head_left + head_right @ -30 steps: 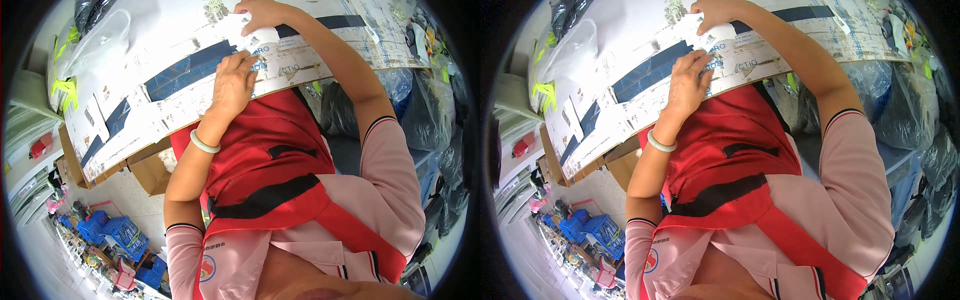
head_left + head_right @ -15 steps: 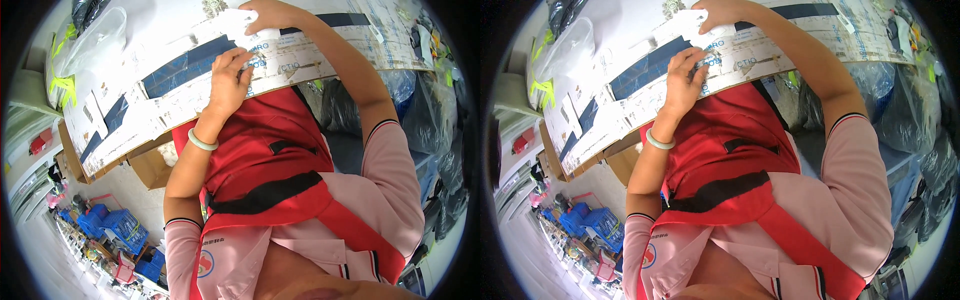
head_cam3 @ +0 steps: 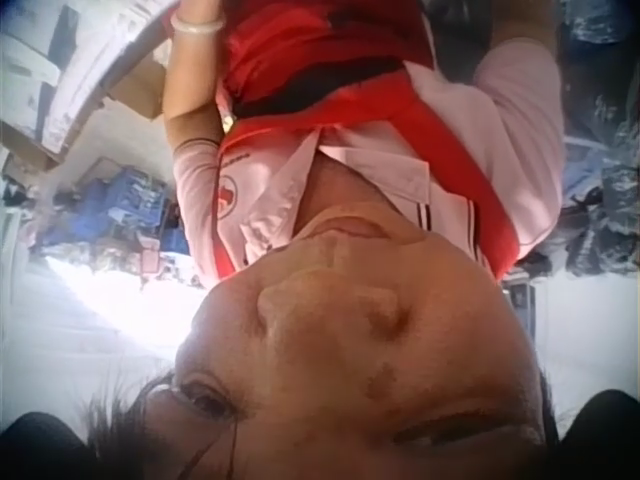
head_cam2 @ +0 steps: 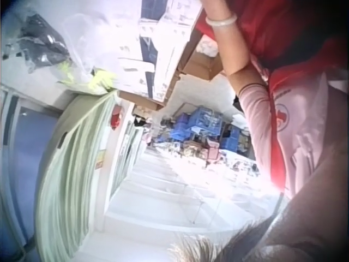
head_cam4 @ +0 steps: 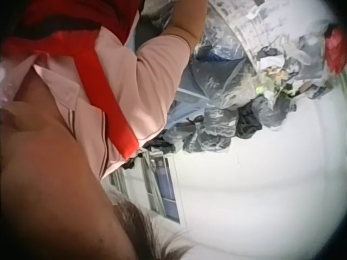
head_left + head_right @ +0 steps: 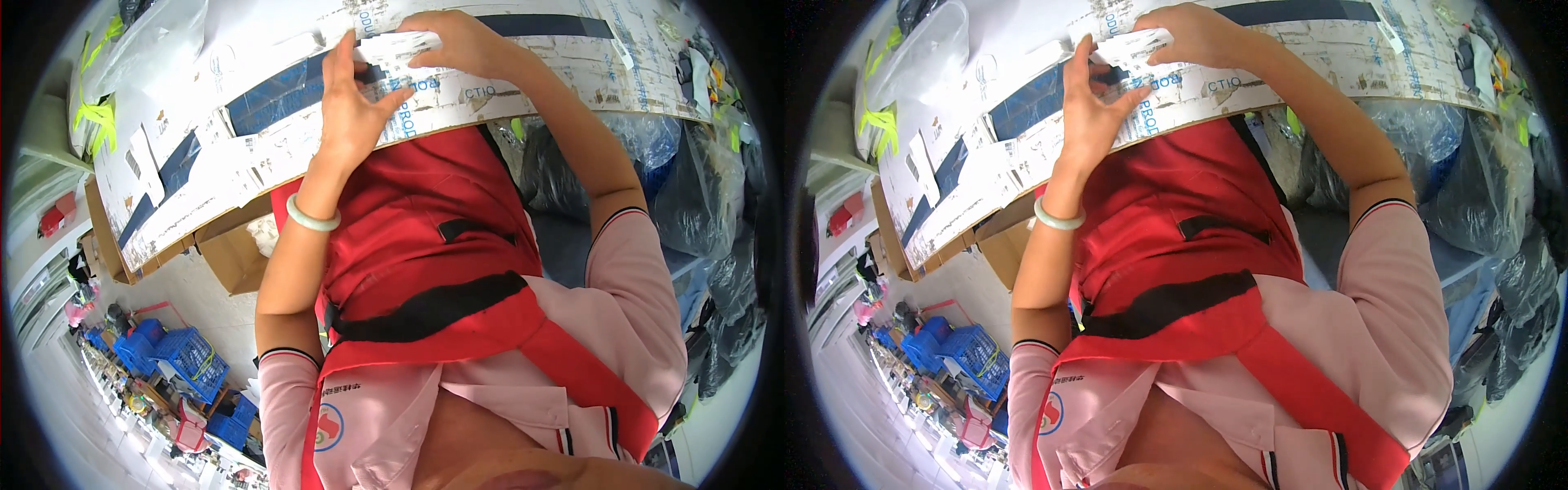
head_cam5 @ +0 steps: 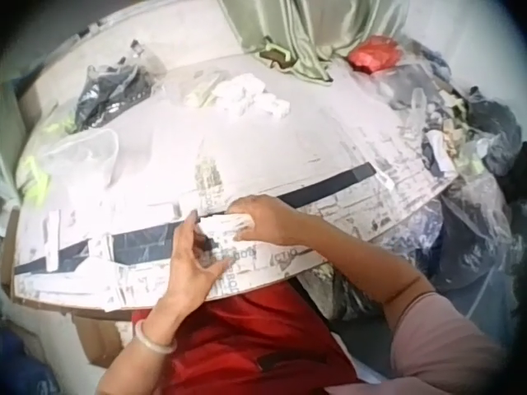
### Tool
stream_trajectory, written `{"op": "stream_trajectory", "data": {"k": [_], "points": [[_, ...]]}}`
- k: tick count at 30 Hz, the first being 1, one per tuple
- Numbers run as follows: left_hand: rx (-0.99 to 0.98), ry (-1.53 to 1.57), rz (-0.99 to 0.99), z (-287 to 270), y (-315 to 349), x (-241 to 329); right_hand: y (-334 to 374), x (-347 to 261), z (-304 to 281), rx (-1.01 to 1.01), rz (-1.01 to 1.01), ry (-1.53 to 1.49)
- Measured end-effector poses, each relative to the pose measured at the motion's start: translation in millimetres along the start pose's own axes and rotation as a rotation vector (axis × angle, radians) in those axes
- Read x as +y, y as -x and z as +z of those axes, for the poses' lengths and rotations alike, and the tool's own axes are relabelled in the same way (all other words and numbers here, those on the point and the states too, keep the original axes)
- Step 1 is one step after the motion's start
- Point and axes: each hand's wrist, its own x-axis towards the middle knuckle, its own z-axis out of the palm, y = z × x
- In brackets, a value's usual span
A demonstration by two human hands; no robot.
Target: Checking and counting garment labels and attaching them to products at a workstation.
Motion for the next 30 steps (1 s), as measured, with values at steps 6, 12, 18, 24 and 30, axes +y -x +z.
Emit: {"op": "stream_trajectory", "data": {"k": [6,12,18,24,30], "points": [[0.053,-0.324,0.272,6,-29,-18,9,1,5,0.082,-0.131,0.083],[-0.058,-0.003,0.153,19,-29,-17,32,-26,-22,0.376,-0.176,0.138],[-0.022,0.071,-0.19,3,-29,-20,65,-1,3,0.222,-0.088,0.365],[0.0,-0.037,-0.025,3,-25,-29,59,14,2,0.17,-0.259,0.613],[-0.025,-0.052,-0.021,2,-23,-31,49,18,-1,0.102,-0.464,0.701]]}}
